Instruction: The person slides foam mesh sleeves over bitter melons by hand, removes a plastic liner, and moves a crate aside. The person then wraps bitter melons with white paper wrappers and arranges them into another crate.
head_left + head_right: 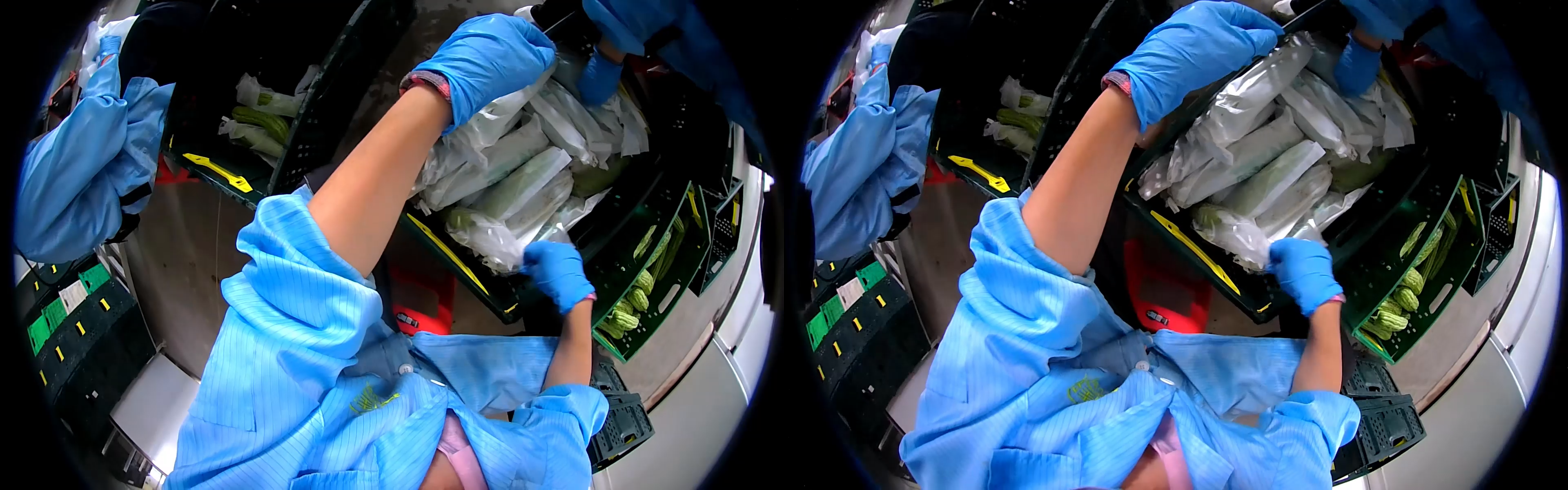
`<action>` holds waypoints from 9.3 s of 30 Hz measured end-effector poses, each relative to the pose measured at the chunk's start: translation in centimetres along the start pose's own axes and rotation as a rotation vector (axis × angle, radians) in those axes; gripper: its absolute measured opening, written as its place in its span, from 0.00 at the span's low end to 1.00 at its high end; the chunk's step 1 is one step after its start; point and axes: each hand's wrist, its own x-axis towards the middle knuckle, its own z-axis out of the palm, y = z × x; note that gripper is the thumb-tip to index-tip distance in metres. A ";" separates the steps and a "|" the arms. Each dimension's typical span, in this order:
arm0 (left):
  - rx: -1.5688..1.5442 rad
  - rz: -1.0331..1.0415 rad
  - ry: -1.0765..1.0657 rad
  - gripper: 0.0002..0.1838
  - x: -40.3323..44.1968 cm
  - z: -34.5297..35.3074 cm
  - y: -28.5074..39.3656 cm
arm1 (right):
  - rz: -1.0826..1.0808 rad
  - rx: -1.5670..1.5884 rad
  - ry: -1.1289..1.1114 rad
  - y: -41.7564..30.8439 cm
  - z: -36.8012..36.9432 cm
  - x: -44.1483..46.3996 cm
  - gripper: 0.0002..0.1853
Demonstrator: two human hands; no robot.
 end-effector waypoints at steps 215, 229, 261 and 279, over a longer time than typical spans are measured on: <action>-1.088 -0.530 0.312 0.32 -0.4 0.3 0.5 | -0.054 1.361 0.925 -1.2 -4.6 2.7 0.08; -1.075 -0.418 0.368 0.33 -0.5 -1.2 -0.2 | -0.265 0.174 1.148 -2.2 -2.5 2.3 0.01; -1.129 -0.445 0.446 0.29 -0.2 -0.8 0.0 | -0.095 1.561 0.418 -1.2 -6.9 1.3 0.20; -1.335 -0.490 0.376 0.26 0.1 0.8 -0.2 | -0.156 2.077 0.599 0.6 -8.3 1.4 0.20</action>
